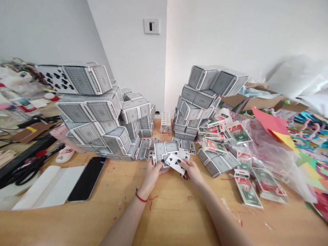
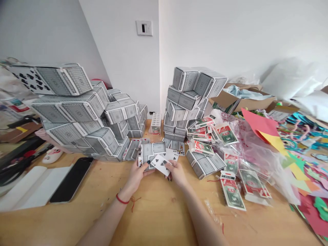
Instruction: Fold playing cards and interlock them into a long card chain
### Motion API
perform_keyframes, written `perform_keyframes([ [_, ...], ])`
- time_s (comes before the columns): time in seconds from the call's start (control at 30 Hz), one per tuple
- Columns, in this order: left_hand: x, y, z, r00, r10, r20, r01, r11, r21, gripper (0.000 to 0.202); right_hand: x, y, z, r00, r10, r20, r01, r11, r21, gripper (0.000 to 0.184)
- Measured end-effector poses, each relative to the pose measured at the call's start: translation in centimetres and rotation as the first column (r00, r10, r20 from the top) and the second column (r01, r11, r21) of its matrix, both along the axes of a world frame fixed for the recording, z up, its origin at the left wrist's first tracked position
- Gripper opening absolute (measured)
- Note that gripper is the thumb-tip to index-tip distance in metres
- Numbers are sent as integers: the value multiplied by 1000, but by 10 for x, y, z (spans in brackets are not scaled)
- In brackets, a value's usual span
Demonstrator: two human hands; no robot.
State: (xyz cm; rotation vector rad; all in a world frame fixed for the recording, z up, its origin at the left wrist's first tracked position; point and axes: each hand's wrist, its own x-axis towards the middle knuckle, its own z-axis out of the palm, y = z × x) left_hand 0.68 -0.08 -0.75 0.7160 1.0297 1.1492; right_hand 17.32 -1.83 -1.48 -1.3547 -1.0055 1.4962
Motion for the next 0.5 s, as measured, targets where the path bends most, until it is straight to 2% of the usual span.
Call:
perform_keyframes([
  [0.5, 0, 1, -2, 1000, -2, 5, 2, 1000, 7, 30, 0, 0, -1, 1000, -16, 18, 17, 1000, -14, 36],
])
